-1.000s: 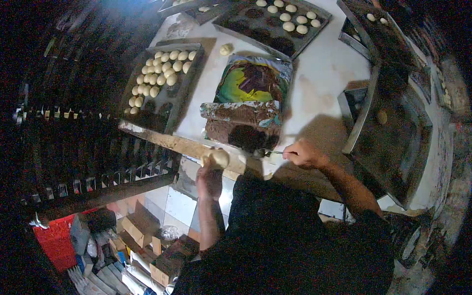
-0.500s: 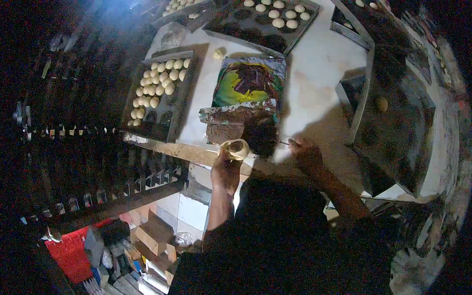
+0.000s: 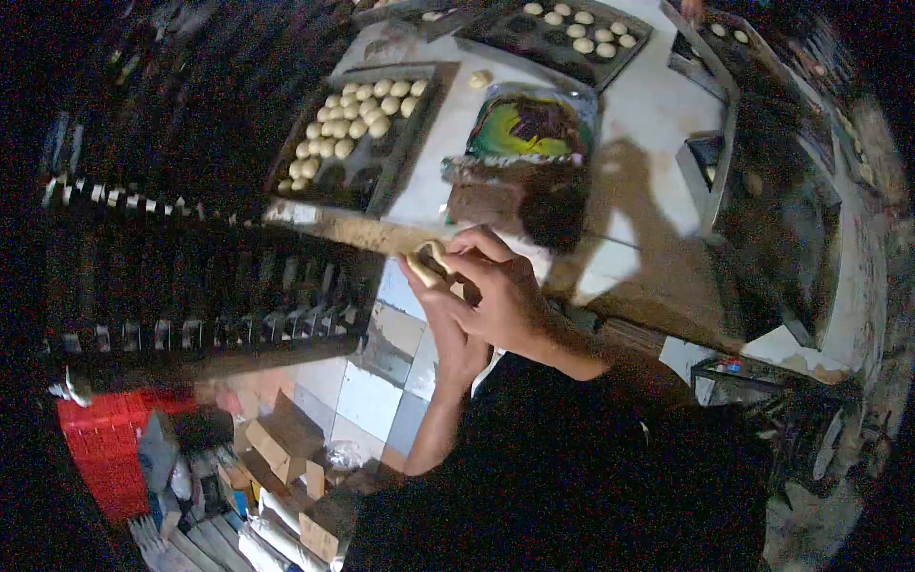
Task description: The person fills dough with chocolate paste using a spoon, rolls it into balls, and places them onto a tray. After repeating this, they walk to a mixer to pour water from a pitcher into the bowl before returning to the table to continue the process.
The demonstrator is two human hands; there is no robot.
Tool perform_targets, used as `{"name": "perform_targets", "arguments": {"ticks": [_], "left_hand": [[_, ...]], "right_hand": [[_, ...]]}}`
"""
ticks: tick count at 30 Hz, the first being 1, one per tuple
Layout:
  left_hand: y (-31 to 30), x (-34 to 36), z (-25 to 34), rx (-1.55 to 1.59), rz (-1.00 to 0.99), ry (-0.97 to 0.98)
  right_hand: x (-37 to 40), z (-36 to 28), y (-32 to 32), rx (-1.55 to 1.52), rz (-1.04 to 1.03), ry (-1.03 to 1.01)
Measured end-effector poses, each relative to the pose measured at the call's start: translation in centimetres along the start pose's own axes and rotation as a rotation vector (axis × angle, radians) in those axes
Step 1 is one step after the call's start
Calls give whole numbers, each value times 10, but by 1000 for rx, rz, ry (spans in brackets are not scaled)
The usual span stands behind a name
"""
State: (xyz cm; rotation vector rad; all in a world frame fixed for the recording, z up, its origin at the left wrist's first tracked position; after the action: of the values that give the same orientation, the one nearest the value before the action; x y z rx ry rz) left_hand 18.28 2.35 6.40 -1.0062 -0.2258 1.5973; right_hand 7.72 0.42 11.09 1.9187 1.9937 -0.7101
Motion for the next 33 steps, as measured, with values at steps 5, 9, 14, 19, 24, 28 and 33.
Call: {"name": "perform_targets", "arguments": {"ticks": [5, 9, 14, 19, 24, 28, 33], "left_hand": [[-84, 37, -6, 947, 127, -286], [-115, 74, -38, 993, 141, -200], [-131, 101, -23, 323, 257, 99], [-131, 103, 6, -186, 145, 126], [-84, 92, 17, 969, -214, -229], [-34, 75, 63, 1241, -161, -45], [19, 26, 138, 865, 48, 212]], "right_hand": [[22, -63, 47, 66, -51, -358], [41, -95, 64, -29, -157, -135], [75, -86, 66, -414, -222, 464], [80, -133, 60, 55, -229, 14], [81, -131, 9, 76, -96, -69], [83, -122, -64, -110, 56, 250], [96, -106, -151, -104, 73, -55]]}}
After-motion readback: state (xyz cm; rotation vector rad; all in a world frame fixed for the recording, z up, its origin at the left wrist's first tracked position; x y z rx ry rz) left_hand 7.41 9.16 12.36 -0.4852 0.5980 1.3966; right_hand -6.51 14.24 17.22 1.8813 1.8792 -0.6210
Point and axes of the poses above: each hand's wrist, its own x-axis away from the middle knuckle, its own y-axis out of the palm, z = x × y, the point moved 4 cm from there along -x, towards the middle knuckle, and after that the axes turned 15 degrees about -x, right-handed, at the moved point
